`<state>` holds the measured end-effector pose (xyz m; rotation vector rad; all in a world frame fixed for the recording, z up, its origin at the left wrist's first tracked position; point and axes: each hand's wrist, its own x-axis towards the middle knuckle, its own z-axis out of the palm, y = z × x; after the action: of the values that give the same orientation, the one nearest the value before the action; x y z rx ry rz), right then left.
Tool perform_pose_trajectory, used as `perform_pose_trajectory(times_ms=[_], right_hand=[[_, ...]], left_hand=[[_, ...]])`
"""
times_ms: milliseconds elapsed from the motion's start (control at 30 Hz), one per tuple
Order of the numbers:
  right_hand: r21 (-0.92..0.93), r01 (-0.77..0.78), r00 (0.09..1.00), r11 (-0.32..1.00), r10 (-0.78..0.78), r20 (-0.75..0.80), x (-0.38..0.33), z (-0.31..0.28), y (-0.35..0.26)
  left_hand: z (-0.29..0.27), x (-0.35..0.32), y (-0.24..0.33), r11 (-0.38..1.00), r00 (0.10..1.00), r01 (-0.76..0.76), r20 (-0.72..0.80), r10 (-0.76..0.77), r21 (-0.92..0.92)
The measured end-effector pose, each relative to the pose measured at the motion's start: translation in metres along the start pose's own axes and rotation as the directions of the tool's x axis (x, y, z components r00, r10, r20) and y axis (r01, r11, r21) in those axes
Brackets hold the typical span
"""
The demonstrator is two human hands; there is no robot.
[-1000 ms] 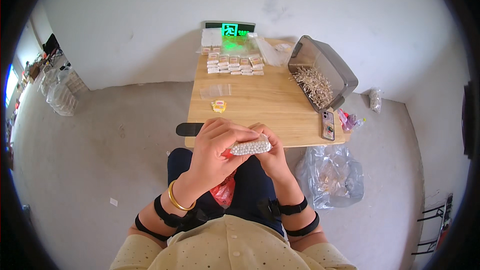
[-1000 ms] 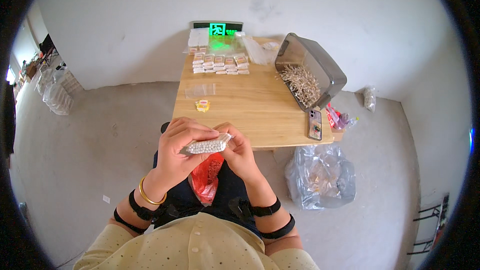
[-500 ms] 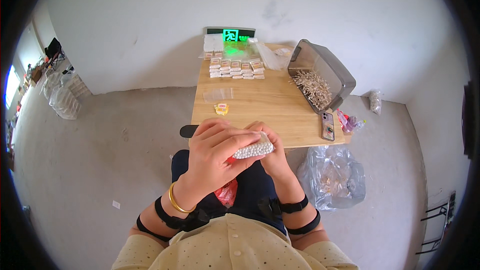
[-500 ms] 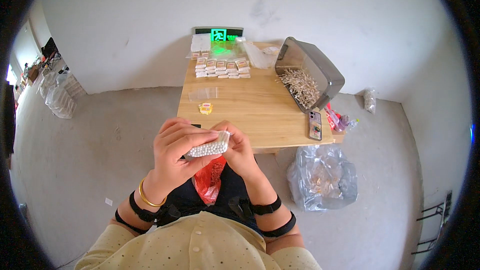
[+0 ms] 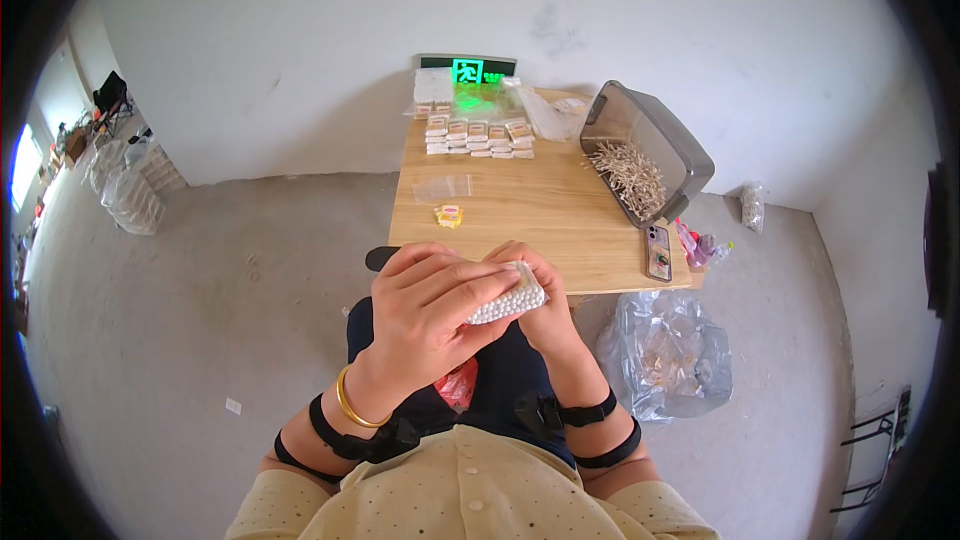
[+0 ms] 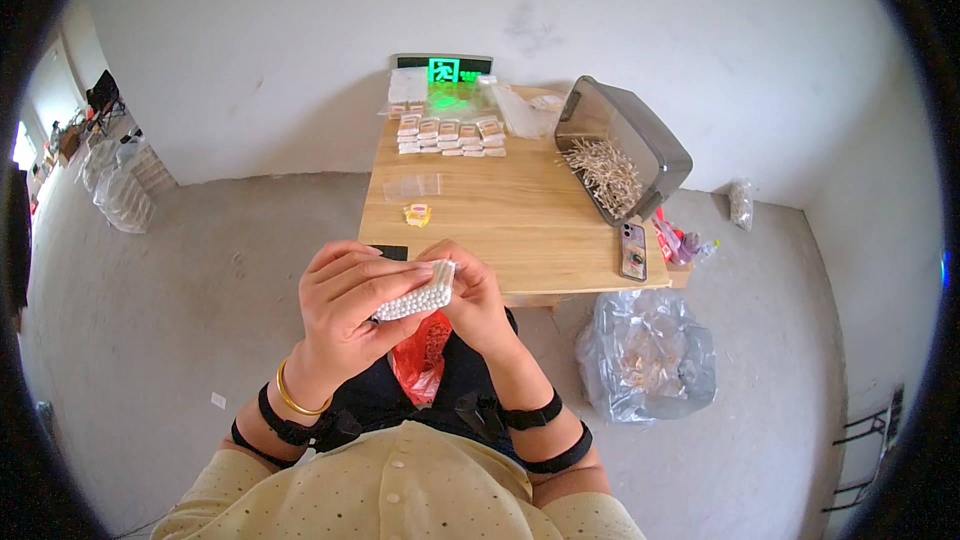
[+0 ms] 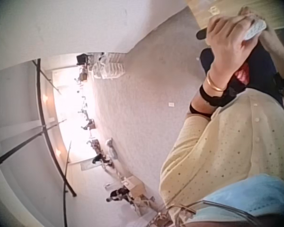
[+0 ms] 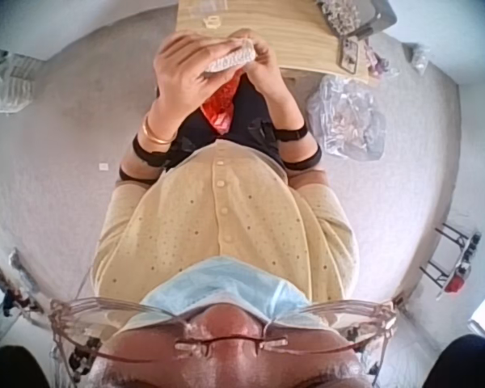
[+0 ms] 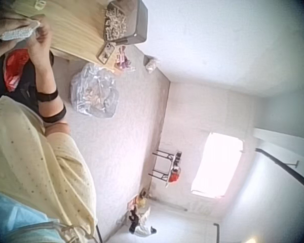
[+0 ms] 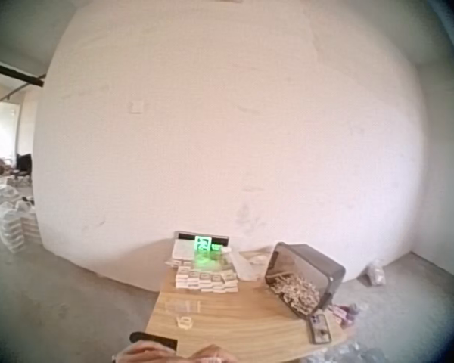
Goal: The person is counting and packaging a specific amount of cotton swabs into small plastic bags.
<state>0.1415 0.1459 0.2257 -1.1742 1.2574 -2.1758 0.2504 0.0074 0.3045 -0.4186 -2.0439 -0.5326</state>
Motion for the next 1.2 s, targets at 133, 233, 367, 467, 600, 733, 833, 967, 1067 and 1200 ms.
perform_pose_trajectory(times_ms=[133,233,367,467,600,733,833,967,1067,1200], right_hand=[[-0.004,-0.009,1.0,1.0,0.009,0.008,0.0,0.0,0.002],[0.02,-0.026,1.0,0.999,0.026,0.015,-0.002,-0.001,0.007],[-0.028,-0.073,0.997,0.997,0.072,-0.026,-0.006,-0.002,0.011],[-0.015,-0.152,0.983,0.988,0.15,-0.11,-0.009,-0.001,0.002],[0.002,-0.184,0.959,0.983,0.18,-0.22,-0.01,-0.002,-0.004],[-0.027,-0.189,0.959,0.982,0.179,-0.218,-0.012,-0.004,-0.006],[-0.043,-0.22,0.948,0.975,0.203,-0.245,-0.013,0.001,-0.01],[-0.068,-0.214,0.955,0.975,0.194,-0.225,-0.011,0.009,-0.01],[-0.071,-0.214,0.958,0.974,0.195,-0.213,-0.011,0.013,-0.012],[-0.041,-0.198,0.963,0.979,0.186,-0.196,-0.007,0.026,-0.019]], left_hand=[[-0.001,-0.001,-0.001,1.0,1.0,0.001,-0.006,0.0,0.008],[-0.004,-0.003,-0.003,0.998,0.999,0.052,0.003,-0.052,-0.022],[-0.009,-0.011,-0.015,0.952,0.96,0.277,0.001,-0.28,-0.127],[-0.005,-0.026,-0.029,0.854,0.877,0.477,0.047,-0.479,-0.209],[0.003,-0.061,-0.047,0.559,0.683,0.725,0.316,-0.658,-0.402],[0.014,-0.073,-0.054,0.21,0.566,0.776,0.511,-0.647,-0.594],[0.018,-0.08,-0.061,0.119,0.537,0.773,0.542,-0.646,-0.623],[0.013,-0.082,-0.064,0.075,0.532,0.749,0.53,-0.66,-0.659],[0.01,-0.085,-0.065,-0.017,0.505,0.732,0.559,-0.658,-0.681],[0.004,-0.091,-0.067,-0.155,0.482,0.674,0.589,-0.648,-0.722]])
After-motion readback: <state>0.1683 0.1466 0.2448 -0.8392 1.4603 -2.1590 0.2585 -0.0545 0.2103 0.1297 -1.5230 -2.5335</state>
